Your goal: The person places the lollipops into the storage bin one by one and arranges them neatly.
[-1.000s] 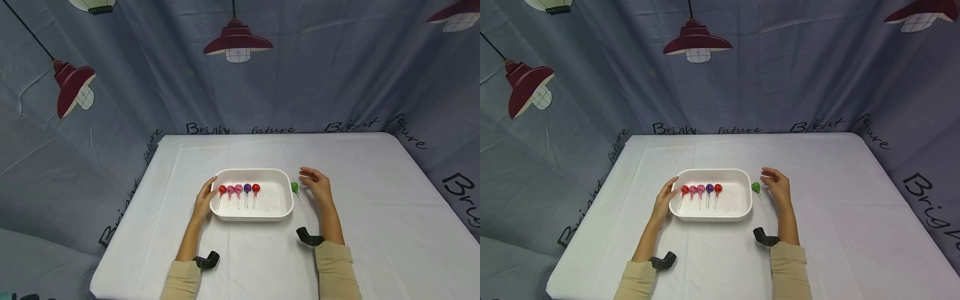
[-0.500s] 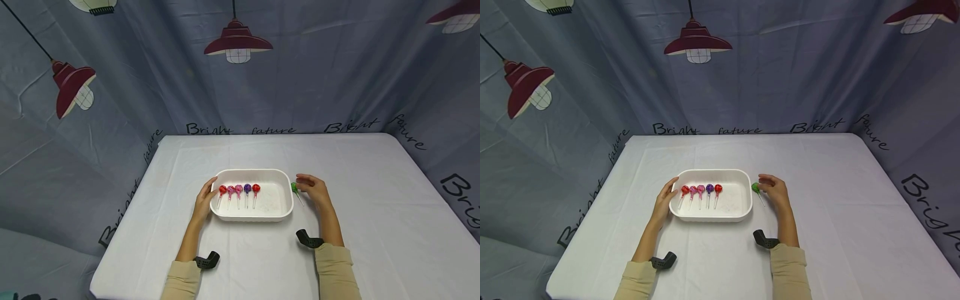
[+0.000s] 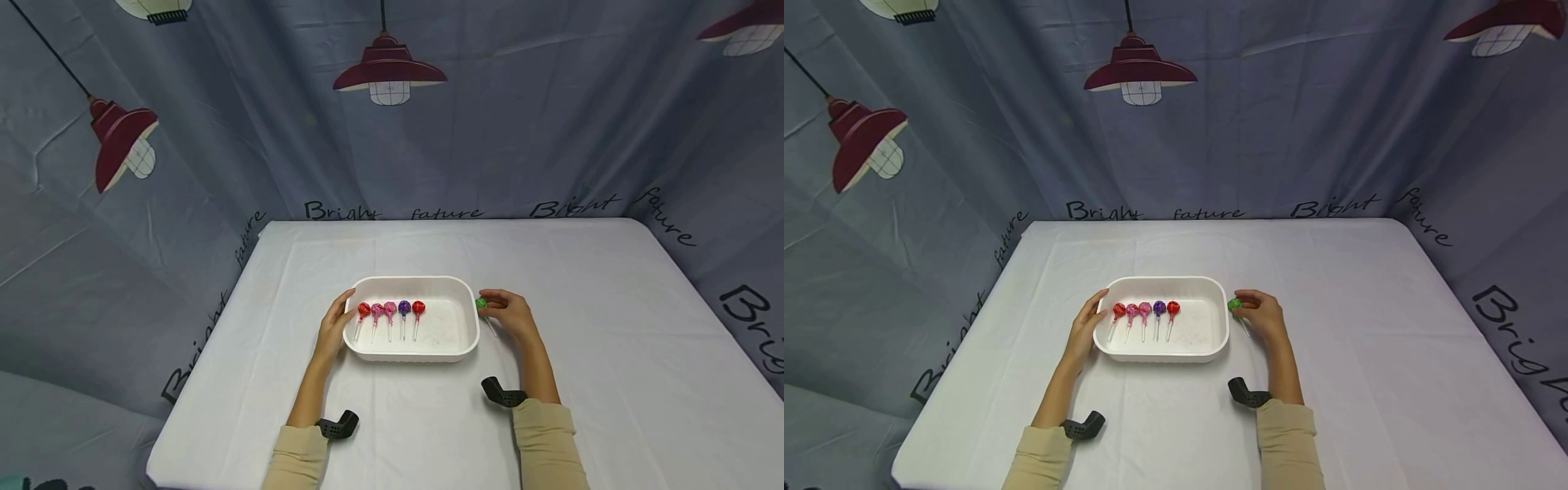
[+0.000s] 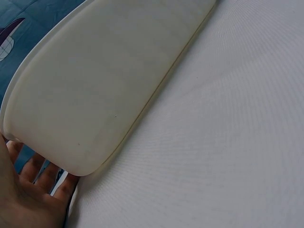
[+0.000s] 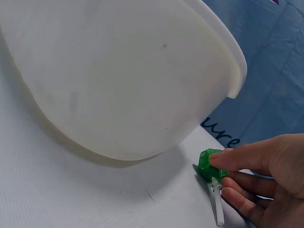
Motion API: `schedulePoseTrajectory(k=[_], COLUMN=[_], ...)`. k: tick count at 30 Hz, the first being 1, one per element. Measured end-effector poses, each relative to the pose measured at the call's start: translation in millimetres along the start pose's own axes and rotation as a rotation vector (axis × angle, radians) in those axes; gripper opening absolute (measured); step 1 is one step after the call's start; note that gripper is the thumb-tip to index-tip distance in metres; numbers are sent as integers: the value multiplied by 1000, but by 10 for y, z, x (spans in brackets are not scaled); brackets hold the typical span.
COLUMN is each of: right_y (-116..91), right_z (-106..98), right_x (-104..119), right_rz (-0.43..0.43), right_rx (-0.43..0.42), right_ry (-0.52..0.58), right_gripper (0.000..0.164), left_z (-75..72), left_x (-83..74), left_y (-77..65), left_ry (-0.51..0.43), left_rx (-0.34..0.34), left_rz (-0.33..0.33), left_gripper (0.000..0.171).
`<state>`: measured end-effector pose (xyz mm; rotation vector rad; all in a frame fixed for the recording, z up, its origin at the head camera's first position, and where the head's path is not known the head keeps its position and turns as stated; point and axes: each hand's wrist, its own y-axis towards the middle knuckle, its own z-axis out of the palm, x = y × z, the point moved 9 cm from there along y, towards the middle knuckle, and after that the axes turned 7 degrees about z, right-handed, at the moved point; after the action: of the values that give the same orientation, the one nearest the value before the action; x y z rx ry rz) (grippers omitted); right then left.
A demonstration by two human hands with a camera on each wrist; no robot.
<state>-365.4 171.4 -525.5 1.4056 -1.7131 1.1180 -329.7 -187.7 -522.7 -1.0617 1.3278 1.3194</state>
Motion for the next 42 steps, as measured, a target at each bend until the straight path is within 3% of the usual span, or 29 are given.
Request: schedulePoseTrajectory(k=[10, 18, 28, 42], right_y=[-40, -77, -178, -285], right_z=[-8, -41, -116, -224], right_x=[42, 22, 108, 505], right_rz=[3, 14, 0, -58], right_rx=[-59, -71, -52, -74], right_ry=[-79, -99, -35, 42], right_gripper=[40, 38, 42, 43], left_z=[-2, -12, 61, 64], left_x=[16, 46, -205, -219], left_y=[9, -4, -72, -68], left_ry=[15, 4, -4, 4], left_rx=[-18, -8, 12, 14], left_rz=[49, 0, -15, -2], left_gripper=[40, 40, 43, 43])
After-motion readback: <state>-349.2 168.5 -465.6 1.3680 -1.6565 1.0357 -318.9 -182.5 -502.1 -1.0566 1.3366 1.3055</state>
